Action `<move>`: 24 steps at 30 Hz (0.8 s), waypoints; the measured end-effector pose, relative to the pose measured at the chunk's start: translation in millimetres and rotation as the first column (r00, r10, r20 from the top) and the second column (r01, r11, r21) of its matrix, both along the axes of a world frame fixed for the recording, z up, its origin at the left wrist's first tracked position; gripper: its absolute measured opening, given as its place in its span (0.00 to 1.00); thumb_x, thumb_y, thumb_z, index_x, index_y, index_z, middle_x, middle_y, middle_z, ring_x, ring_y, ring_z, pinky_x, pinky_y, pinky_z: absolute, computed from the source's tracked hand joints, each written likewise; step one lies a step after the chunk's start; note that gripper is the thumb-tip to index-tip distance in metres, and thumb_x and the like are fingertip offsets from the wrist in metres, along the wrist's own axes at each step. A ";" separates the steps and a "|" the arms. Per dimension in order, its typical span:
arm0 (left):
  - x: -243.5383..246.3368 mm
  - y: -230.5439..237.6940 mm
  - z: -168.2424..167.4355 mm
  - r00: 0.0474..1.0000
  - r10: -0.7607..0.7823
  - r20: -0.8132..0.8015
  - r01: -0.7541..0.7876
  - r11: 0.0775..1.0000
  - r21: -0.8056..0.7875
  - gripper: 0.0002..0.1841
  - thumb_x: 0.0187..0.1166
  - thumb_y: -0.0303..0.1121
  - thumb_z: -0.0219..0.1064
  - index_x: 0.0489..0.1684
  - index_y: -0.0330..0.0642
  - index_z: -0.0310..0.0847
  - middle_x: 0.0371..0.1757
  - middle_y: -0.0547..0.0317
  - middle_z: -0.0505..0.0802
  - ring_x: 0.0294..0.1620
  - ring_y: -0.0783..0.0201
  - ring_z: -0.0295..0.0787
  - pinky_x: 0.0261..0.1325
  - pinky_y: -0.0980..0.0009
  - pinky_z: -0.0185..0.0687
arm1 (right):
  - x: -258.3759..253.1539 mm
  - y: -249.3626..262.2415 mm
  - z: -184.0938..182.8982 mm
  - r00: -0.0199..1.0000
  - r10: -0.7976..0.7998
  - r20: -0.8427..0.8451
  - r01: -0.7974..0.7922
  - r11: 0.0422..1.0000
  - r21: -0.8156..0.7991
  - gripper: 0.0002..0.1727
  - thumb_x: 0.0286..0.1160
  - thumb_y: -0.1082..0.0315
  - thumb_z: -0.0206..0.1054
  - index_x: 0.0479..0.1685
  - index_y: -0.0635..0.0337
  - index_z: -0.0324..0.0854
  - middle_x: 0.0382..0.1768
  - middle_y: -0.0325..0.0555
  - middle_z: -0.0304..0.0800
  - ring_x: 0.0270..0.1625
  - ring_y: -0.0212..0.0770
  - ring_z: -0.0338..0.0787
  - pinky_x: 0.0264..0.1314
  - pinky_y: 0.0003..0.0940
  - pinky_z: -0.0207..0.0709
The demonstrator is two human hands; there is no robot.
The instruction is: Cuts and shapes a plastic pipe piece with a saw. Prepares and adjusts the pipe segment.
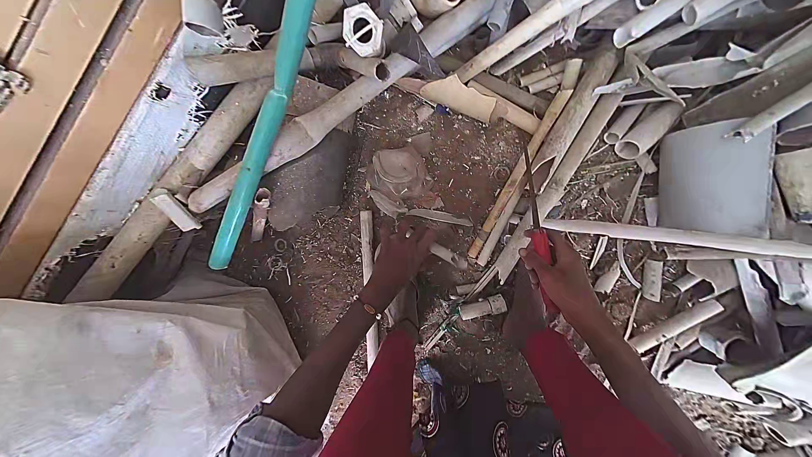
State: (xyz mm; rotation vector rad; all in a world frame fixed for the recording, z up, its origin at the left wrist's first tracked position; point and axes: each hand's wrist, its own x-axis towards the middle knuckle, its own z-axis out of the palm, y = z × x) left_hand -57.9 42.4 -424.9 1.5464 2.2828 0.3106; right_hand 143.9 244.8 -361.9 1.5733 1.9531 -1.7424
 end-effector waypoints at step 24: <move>27.3 24.2 105.0 -0.490 0.163 0.857 -0.794 0.323 -0.515 0.10 0.89 0.23 0.55 0.60 0.40 0.77 0.48 0.49 0.94 0.43 0.56 0.98 0.50 0.63 0.97 | -42.1 -22.0 42.5 0.801 -0.145 -0.580 -0.031 0.959 -0.283 0.22 0.62 0.82 0.76 0.56 0.57 0.80 0.40 0.42 0.96 0.23 0.29 0.88 0.24 0.21 0.84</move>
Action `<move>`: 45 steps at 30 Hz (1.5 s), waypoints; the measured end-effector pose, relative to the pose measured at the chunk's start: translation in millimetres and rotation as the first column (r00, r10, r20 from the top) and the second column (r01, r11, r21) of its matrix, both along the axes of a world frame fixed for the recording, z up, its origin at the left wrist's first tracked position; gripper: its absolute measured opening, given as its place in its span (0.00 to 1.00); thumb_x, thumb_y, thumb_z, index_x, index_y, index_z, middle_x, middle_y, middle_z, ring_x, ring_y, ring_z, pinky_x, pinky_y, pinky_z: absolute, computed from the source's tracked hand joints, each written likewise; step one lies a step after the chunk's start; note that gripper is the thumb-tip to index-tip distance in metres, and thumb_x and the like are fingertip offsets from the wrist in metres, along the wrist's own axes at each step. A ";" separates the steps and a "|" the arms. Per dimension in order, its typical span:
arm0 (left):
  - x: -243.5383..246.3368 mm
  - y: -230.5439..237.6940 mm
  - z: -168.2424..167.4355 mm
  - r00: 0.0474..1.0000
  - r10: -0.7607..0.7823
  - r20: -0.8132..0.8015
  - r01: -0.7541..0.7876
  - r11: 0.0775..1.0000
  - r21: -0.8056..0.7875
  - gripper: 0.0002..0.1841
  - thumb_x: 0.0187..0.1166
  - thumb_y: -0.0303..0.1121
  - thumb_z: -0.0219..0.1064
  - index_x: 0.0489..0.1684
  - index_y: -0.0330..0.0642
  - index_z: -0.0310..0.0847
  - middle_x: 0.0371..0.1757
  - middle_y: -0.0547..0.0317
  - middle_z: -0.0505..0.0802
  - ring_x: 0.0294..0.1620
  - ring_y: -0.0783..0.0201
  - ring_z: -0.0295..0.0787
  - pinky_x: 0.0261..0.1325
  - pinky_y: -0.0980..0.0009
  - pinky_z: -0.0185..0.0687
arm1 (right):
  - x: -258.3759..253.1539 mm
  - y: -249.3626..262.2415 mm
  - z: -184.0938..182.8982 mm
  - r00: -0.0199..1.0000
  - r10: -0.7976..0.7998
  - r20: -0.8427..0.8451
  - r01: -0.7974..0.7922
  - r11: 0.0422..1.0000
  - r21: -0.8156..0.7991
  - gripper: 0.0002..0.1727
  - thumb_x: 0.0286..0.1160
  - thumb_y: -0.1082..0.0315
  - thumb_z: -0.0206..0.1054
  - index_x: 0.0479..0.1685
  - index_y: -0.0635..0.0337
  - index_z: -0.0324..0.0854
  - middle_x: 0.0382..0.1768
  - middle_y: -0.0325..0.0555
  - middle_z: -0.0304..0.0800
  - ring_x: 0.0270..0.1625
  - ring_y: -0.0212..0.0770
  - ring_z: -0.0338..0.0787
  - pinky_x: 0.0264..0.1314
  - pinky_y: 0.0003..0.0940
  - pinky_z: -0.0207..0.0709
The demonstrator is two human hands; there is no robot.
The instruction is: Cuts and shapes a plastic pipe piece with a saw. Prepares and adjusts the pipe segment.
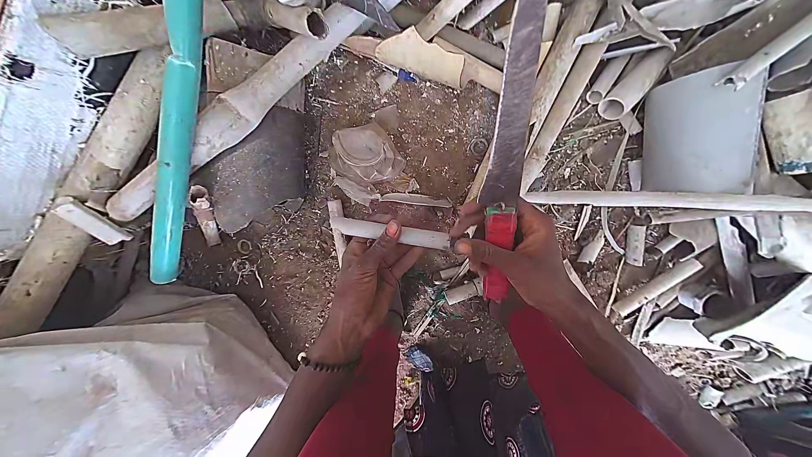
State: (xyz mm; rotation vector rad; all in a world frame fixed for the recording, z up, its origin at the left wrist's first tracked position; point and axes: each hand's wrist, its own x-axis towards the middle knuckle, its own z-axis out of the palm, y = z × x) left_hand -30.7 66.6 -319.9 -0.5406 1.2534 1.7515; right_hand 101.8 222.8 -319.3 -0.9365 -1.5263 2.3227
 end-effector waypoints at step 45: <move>9.5 -6.5 9.7 0.129 -0.561 -0.818 0.488 0.754 -0.440 0.09 0.82 0.38 0.68 0.45 0.45 0.93 0.40 0.70 0.93 0.38 0.82 0.87 0.40 0.82 0.86 | 20.6 -1.6 -22.6 0.996 -0.027 -0.086 0.022 0.998 -0.064 0.13 0.84 0.68 0.64 0.64 0.55 0.78 0.58 0.49 0.93 0.38 0.37 0.95 0.40 0.30 0.92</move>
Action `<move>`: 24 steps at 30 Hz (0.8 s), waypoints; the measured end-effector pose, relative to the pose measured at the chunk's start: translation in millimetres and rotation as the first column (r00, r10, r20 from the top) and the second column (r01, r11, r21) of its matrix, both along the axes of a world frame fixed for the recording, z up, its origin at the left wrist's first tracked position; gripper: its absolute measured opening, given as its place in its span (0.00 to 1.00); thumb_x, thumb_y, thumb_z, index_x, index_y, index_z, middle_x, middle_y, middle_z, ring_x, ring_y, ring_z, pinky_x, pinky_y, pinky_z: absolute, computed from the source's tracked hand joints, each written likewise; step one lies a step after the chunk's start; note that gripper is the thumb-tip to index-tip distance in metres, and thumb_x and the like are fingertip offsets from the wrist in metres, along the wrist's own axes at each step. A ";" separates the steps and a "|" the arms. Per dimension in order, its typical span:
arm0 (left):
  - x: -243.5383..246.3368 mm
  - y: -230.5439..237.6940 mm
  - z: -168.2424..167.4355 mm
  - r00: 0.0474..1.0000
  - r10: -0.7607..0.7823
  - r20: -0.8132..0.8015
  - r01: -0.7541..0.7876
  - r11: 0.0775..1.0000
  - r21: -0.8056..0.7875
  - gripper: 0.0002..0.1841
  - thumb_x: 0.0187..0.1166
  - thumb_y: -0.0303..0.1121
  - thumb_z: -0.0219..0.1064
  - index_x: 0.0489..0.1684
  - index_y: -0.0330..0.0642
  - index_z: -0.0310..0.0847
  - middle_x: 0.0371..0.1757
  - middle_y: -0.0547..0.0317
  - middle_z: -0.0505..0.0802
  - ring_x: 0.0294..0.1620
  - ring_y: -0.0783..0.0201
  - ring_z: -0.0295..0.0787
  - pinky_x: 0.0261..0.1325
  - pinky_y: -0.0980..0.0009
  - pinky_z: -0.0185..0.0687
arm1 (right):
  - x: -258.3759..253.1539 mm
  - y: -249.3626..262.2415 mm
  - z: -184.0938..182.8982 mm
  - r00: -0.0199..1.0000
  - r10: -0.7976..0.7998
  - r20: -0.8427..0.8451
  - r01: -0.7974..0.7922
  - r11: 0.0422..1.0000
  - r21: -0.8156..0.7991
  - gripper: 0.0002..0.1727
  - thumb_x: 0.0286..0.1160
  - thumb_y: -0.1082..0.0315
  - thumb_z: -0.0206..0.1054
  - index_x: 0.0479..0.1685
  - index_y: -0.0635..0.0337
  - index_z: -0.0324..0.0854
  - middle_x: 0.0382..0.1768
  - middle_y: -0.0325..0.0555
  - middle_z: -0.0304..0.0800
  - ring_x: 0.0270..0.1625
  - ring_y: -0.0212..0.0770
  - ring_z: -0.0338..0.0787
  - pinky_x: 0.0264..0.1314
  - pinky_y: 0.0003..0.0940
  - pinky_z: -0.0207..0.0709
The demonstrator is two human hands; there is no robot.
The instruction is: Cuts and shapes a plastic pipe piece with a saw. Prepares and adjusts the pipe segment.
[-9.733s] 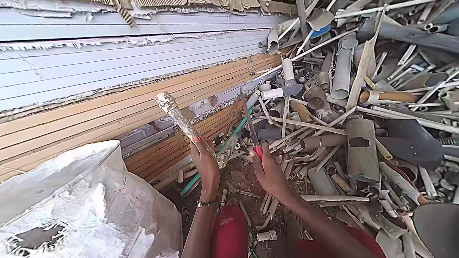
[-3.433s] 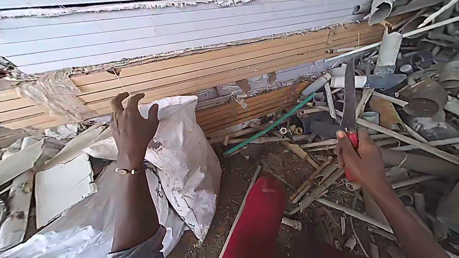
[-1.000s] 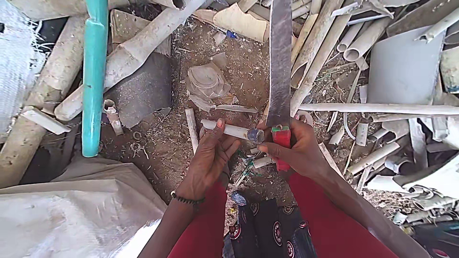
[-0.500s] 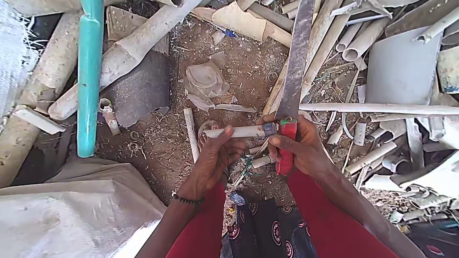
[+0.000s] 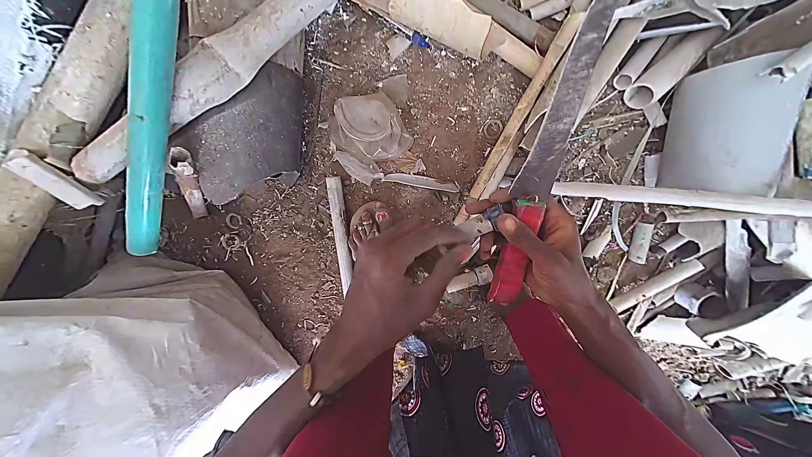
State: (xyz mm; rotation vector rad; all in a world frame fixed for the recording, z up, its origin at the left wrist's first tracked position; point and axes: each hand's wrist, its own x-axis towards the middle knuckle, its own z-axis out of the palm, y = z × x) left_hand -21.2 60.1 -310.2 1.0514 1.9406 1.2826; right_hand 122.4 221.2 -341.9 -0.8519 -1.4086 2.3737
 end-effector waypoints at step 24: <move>8.0 11.2 -9.5 0.923 0.013 -0.385 -0.036 0.998 -0.053 0.06 0.70 0.37 0.76 0.37 0.47 0.97 0.35 0.63 0.96 0.37 0.72 0.92 0.38 0.75 0.85 | 4.4 -5.9 3.1 0.993 0.111 0.036 -0.111 0.994 0.003 0.11 0.79 0.75 0.66 0.57 0.57 0.80 0.37 0.42 0.95 0.33 0.36 0.96 0.42 0.32 0.95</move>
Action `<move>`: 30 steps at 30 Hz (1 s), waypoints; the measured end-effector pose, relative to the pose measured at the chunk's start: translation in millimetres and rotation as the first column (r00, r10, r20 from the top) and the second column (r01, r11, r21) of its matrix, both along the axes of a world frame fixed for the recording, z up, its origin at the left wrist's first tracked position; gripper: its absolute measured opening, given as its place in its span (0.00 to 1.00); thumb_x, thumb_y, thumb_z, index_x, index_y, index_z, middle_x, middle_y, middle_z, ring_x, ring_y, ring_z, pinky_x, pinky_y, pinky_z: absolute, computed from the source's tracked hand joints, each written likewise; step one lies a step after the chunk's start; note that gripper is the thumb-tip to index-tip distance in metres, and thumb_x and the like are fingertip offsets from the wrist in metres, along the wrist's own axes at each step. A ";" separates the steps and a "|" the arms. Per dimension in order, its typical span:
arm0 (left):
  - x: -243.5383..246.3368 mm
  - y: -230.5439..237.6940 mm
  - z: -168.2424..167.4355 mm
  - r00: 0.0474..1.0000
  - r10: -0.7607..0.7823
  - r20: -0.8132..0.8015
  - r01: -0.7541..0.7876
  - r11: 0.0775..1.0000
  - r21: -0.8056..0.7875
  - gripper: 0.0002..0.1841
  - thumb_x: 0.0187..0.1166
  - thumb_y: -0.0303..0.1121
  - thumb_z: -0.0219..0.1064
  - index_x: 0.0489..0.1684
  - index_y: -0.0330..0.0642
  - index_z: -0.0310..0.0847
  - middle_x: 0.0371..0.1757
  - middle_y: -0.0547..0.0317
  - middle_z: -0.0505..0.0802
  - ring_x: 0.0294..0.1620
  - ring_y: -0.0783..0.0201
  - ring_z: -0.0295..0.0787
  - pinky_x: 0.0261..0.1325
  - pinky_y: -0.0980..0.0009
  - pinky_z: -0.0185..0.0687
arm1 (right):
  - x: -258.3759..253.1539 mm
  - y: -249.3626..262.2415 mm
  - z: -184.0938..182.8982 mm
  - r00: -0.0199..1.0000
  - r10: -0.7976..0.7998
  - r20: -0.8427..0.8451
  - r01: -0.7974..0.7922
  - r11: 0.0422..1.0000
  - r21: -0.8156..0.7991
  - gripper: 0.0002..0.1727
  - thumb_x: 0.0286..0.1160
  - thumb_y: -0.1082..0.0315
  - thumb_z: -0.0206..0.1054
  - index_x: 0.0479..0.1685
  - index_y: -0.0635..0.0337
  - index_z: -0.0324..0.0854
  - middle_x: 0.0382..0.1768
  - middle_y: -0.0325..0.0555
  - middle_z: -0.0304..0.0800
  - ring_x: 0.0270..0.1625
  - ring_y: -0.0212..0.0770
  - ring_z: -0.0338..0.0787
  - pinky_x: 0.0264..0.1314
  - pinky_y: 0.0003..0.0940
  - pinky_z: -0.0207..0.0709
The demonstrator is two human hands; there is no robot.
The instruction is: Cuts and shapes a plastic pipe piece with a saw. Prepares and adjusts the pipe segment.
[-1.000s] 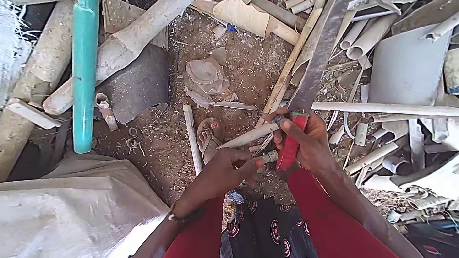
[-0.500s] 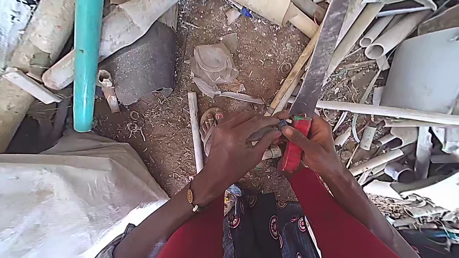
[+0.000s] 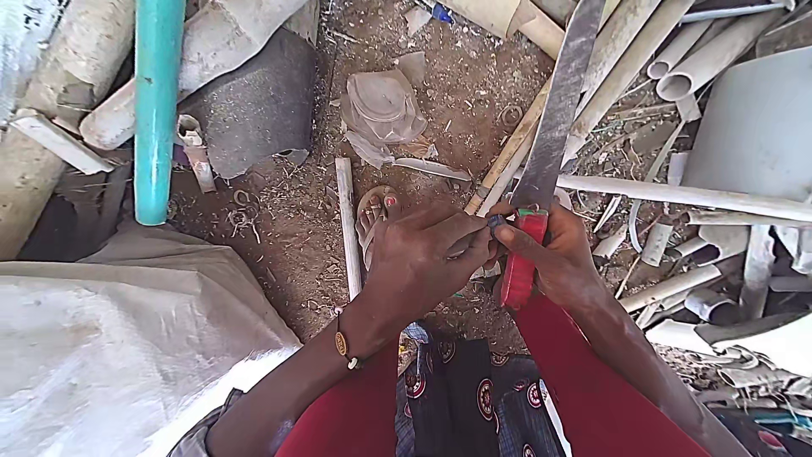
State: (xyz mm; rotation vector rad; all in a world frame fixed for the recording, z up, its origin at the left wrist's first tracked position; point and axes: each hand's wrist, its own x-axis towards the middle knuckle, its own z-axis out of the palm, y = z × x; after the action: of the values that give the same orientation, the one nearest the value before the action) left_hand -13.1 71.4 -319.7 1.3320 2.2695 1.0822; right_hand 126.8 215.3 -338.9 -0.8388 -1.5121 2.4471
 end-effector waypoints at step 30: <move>-4.8 -9.3 -3.1 0.936 -0.026 0.352 -0.027 0.989 0.147 0.10 0.73 0.34 0.74 0.45 0.40 0.95 0.39 0.64 0.96 0.40 0.78 0.93 0.42 0.79 0.90 | -4.3 -0.7 1.2 0.998 -0.034 -0.061 0.025 0.989 -0.143 0.15 0.62 0.75 0.81 0.44 0.54 0.81 0.34 0.43 0.93 0.27 0.35 0.94 0.32 0.31 0.94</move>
State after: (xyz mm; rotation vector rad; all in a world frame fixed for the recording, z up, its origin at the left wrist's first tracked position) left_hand -18.0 62.1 -322.8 1.0819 1.9570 1.3903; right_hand 122.5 214.6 -337.7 -0.7925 -1.3080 2.5583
